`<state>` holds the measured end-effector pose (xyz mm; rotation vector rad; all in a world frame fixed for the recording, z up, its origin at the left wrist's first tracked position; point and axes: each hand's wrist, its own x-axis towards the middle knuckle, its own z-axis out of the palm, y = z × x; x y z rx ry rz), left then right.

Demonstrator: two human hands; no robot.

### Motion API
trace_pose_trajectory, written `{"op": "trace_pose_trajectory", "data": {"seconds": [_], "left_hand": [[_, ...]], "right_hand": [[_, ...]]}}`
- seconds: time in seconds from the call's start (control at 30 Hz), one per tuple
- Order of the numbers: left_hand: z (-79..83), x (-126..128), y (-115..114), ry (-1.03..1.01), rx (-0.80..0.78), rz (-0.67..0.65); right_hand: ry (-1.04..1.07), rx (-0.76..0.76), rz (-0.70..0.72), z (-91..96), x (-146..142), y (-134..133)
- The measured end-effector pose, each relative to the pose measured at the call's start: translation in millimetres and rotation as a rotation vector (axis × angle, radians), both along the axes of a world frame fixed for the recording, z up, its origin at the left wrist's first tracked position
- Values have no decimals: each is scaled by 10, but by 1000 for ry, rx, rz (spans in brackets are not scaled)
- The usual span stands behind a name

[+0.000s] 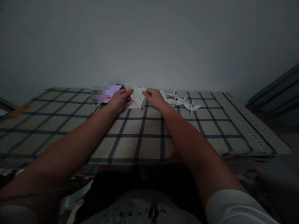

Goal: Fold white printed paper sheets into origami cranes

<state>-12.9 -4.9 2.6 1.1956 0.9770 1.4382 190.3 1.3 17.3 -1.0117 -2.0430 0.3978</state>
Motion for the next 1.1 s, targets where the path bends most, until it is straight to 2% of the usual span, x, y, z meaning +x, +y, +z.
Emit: {"op": "trace_pose_trajectory", "data": {"seconds": [0.2, 0.73, 0.93, 1.1], "left_hand": [[25, -14, -12, -25, 37, 97], [81, -36, 38, -95, 97, 191], [77, -26, 39, -107, 135, 265], [96, -60, 62, -151, 103, 206]], "right_hand": [[2, 6, 11, -13, 3, 3], [-35, 46, 33, 23, 40, 22], [-24, 50, 41, 26, 45, 26], [6, 10, 19, 39, 33, 2]]}}
